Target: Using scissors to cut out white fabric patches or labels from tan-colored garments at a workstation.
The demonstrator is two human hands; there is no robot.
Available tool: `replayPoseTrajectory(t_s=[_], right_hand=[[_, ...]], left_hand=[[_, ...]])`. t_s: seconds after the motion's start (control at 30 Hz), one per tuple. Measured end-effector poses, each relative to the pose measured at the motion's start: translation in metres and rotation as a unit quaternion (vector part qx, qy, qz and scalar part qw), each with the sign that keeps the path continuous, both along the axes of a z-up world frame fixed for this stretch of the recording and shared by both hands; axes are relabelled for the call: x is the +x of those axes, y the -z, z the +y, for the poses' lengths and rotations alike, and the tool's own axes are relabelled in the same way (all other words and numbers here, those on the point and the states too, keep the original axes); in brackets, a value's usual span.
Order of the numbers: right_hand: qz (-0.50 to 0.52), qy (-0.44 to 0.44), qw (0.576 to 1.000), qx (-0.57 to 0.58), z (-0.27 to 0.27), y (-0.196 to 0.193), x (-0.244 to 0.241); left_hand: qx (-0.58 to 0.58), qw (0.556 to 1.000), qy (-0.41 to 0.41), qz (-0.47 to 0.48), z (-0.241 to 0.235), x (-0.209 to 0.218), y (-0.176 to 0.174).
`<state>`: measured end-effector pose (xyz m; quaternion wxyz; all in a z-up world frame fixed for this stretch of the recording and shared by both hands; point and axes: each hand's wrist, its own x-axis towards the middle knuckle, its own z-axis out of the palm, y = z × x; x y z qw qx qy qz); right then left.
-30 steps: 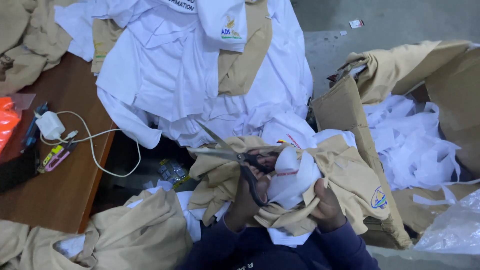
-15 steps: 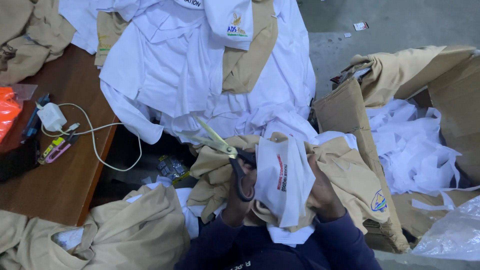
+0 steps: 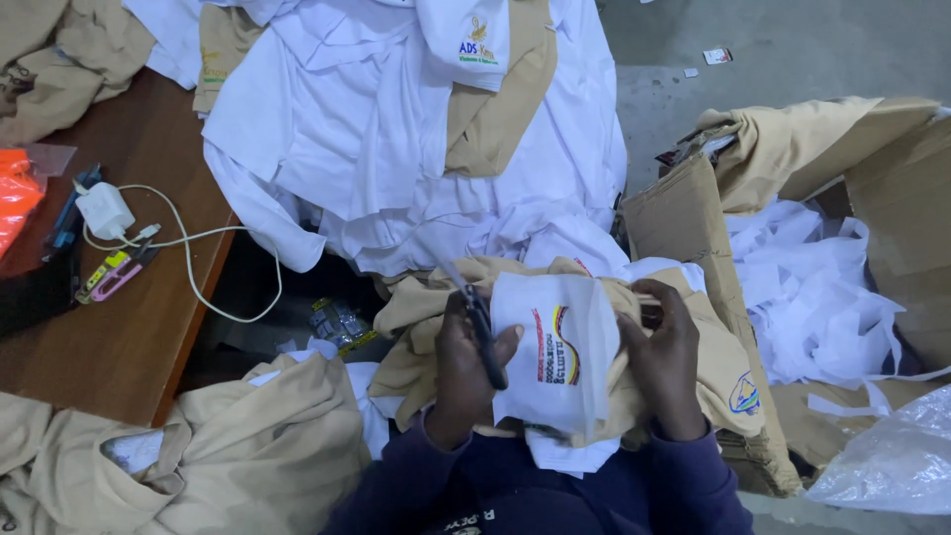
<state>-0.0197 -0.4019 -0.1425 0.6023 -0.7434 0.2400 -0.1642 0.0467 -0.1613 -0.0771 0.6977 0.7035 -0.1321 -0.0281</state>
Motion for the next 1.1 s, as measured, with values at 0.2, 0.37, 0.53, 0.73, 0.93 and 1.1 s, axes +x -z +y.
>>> replayPoseTrajectory(t_s=[0.2,0.37,0.53,0.73,0.93,1.1], right_hand=[[-0.134,0.080,0.965,-0.210,0.043,-0.086,-0.071],[-0.257,-0.492,0.830,0.051,0.090,-0.092,-0.062],[-0.181,-0.314,0.906,-0.218,0.104,-0.026,-0.045],[-0.002,-0.220,0.926,-0.306,0.077,0.013,-0.027],[-0.121,-0.145,0.919,-0.345,0.093,-0.044,-0.050],[-0.089,-0.186,0.945,-0.253,0.111,-0.054,-0.042]], left_hand=[[0.069,0.995,-0.048,0.048,-0.001,-0.012,0.004],[0.011,0.996,0.083,0.019,-0.007,0.001,-0.012],[0.024,0.998,0.048,0.017,0.011,0.015,-0.002],[-0.004,0.998,0.048,0.051,0.009,0.021,0.019],[0.036,0.997,0.056,0.027,0.012,0.010,-0.014],[0.021,0.990,0.130,0.042,0.023,-0.001,-0.026]])
